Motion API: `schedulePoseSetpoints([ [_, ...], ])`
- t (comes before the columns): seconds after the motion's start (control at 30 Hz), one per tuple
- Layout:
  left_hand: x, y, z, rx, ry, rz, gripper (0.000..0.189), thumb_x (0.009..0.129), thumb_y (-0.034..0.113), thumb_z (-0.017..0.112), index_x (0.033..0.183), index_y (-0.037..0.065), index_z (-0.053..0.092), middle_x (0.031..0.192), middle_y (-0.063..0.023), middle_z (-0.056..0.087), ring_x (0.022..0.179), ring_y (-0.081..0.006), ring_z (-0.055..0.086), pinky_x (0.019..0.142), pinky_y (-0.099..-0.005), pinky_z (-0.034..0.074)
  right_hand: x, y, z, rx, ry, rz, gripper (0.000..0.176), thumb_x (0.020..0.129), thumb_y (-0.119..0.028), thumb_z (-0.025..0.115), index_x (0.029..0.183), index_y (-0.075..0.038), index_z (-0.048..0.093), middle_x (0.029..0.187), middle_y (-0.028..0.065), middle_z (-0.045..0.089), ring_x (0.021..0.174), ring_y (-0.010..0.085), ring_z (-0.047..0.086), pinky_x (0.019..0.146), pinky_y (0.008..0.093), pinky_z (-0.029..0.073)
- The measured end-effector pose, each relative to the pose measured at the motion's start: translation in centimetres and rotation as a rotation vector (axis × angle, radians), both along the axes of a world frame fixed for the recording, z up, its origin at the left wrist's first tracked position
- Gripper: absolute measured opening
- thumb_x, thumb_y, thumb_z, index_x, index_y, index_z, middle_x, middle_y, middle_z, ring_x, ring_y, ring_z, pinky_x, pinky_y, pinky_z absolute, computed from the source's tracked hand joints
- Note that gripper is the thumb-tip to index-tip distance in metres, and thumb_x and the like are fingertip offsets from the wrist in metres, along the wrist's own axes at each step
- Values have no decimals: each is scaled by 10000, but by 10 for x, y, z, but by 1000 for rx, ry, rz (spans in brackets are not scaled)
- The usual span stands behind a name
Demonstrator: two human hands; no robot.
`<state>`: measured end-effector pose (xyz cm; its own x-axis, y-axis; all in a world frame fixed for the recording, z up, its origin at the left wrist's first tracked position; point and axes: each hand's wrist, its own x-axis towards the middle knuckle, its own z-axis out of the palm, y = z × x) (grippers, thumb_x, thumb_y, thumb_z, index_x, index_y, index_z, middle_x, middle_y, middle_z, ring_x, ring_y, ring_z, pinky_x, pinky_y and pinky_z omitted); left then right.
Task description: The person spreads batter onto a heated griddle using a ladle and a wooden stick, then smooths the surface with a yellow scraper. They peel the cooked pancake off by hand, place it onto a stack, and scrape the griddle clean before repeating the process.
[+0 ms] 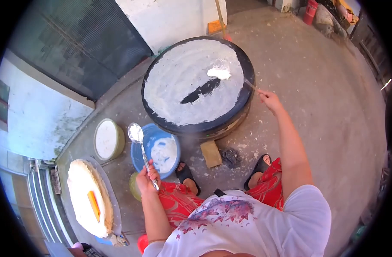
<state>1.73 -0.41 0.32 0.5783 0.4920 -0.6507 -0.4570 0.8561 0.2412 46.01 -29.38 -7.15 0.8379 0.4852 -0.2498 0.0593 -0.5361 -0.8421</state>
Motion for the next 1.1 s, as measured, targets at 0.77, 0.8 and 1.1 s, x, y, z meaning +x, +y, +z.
schedulePoseSetpoints([
  [0.77,-1,-11,5,121,52,-232,308,907,169,362,1076,-71,454,712,-74,469,497,-114,391,408,-224,331,-96,28,0,-95,-145,-86,292,845,-248,503,1127,-242,577,991,101,626,902,255,594,800,333,461],
  [0.8,-1,-12,6,138,39,-247,308,906,169,363,1079,-70,454,710,-74,470,498,-112,392,407,-222,331,-96,24,-19,27,-93,-240,289,847,-241,500,1125,-239,579,983,103,627,890,260,594,795,334,462],
  [1.1,0,-20,17,299,70,-415,325,906,181,363,1093,-70,450,698,-95,510,476,-112,393,396,-220,325,-145,57,30,-6,11,39,274,863,-172,462,1110,-181,582,934,154,629,884,280,608,749,351,471],
])
